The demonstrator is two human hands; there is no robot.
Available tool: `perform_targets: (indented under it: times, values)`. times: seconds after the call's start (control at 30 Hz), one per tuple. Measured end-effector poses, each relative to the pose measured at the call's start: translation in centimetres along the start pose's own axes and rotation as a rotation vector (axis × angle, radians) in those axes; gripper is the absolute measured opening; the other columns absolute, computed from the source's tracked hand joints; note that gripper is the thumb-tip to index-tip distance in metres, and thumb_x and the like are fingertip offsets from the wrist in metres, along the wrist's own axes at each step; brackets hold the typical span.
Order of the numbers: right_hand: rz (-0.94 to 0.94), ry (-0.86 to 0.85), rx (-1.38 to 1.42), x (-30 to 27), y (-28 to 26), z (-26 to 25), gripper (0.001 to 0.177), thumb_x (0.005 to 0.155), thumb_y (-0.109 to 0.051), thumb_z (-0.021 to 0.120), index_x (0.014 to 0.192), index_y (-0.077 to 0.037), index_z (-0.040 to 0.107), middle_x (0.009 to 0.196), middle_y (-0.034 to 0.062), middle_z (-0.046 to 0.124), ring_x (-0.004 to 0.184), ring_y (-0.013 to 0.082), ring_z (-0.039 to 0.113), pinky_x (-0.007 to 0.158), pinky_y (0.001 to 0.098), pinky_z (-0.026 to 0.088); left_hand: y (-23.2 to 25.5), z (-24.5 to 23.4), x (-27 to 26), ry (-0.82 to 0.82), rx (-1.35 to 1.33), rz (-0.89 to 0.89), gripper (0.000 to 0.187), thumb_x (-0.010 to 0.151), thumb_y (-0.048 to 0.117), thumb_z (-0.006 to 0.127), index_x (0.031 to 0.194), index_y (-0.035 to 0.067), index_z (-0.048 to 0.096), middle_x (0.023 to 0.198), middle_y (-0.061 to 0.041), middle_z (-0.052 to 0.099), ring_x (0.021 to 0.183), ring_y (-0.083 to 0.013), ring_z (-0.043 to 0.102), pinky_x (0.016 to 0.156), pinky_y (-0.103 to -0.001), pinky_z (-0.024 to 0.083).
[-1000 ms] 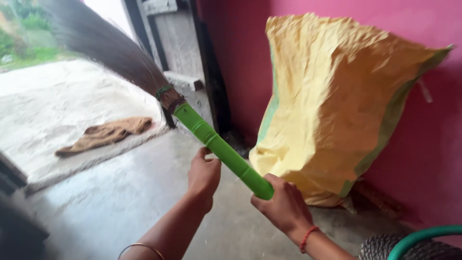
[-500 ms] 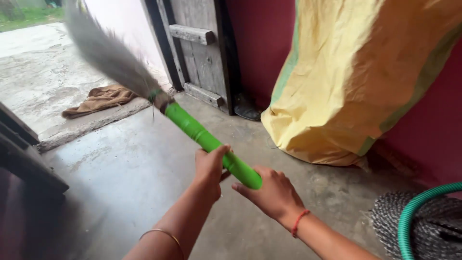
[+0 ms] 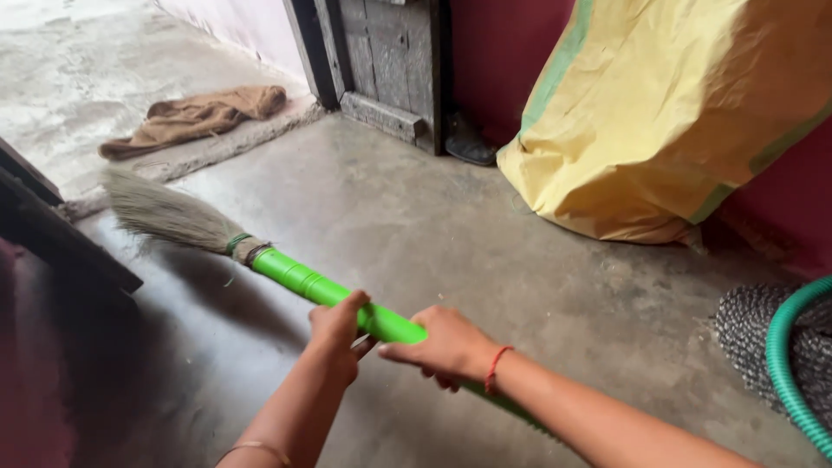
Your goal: The person sweeps a concrete hallway using a grass broom with a green handle. They pick up, fold, and set aside a black textured mat before sweeping dust and debris toward an open doorway.
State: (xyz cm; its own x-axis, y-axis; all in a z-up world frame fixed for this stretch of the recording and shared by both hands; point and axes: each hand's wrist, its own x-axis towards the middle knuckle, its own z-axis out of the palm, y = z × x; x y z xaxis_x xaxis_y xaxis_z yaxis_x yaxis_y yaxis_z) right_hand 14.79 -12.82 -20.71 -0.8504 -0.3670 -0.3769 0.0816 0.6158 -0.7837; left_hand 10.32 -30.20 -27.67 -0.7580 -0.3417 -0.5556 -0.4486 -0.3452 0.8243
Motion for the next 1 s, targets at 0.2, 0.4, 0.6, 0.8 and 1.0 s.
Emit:
perform_targets:
  times: [0.2, 0.4, 0.6, 0.8, 1.0]
  values:
    - [0.019, -0.117, 0.055, -1.4, -1.0, 6.6, 0.045, 0.084, -0.047, 0.074, 0.085, -0.003, 0.064, 0.061, 0.0070, 0.061, 0.042, 0.0158, 0.059, 0.039, 0.0330, 0.050, -2.5, -7.4, -0.4, 0.018, -0.034, -0.060, 0.031, 0.085, 0.016, 0.072, 0.112, 0.008, 0.058, 0.107, -0.010, 0.067, 0.094, -0.0250, 0.066, 0.078, -0.044, 0.059]
    - [0.091, -0.145, -0.055, 0.4, -1.2, 7.6, 0.047, 0.085, -0.049, 0.073, 0.088, -0.004, 0.064, 0.061, 0.0084, 0.061, 0.042, 0.0185, 0.059, 0.038, 0.0354, 0.049, -2.7, -12.1, -0.5, -0.157, 0.112, -0.120, 0.035, 0.092, 0.023, 0.067, 0.123, 0.008, 0.061, 0.116, -0.006, 0.070, 0.101, -0.0230, 0.072, 0.081, -0.040, 0.055]
    - [0.144, 0.058, -0.075, 2.4, -1.3, 7.0, 0.048, 0.087, -0.049, 0.074, 0.085, -0.002, 0.064, 0.058, 0.0081, 0.060, 0.043, 0.0210, 0.062, 0.040, 0.0367, 0.052, 0.5, -13.7, 0.3, -0.104, 0.188, 0.023, 0.039, 0.096, 0.022, 0.059, 0.133, 0.013, 0.059, 0.122, -0.007, 0.071, 0.104, -0.0228, 0.071, 0.082, -0.039, 0.053]
    - [0.046, 0.050, -0.056, 1.0, -2.8, 11.1, 0.045, 0.088, -0.045, 0.071, 0.082, -0.001, 0.063, 0.055, 0.0085, 0.060, 0.043, 0.0218, 0.064, 0.041, 0.0375, 0.055, 1.3, -13.9, 1.2, 0.028, 0.244, -0.003, 0.042, 0.095, 0.028, 0.061, 0.133, 0.011, 0.060, 0.122, -0.009, 0.068, 0.107, -0.0264, 0.064, 0.091, -0.056, 0.048]
    - [0.075, -0.059, -0.161, 3.4, -3.9, 10.3, 0.048, 0.086, -0.048, 0.076, 0.087, -0.001, 0.067, 0.061, 0.0078, 0.064, 0.046, 0.0199, 0.064, 0.042, 0.0371, 0.054, 1.0, -14.4, 0.0, 0.133, 0.347, -0.197, 0.058, 0.090, 0.038, 0.067, 0.142, 0.019, 0.047, 0.121, -0.007, 0.065, 0.112, -0.0292, 0.061, 0.097, -0.064, 0.043]
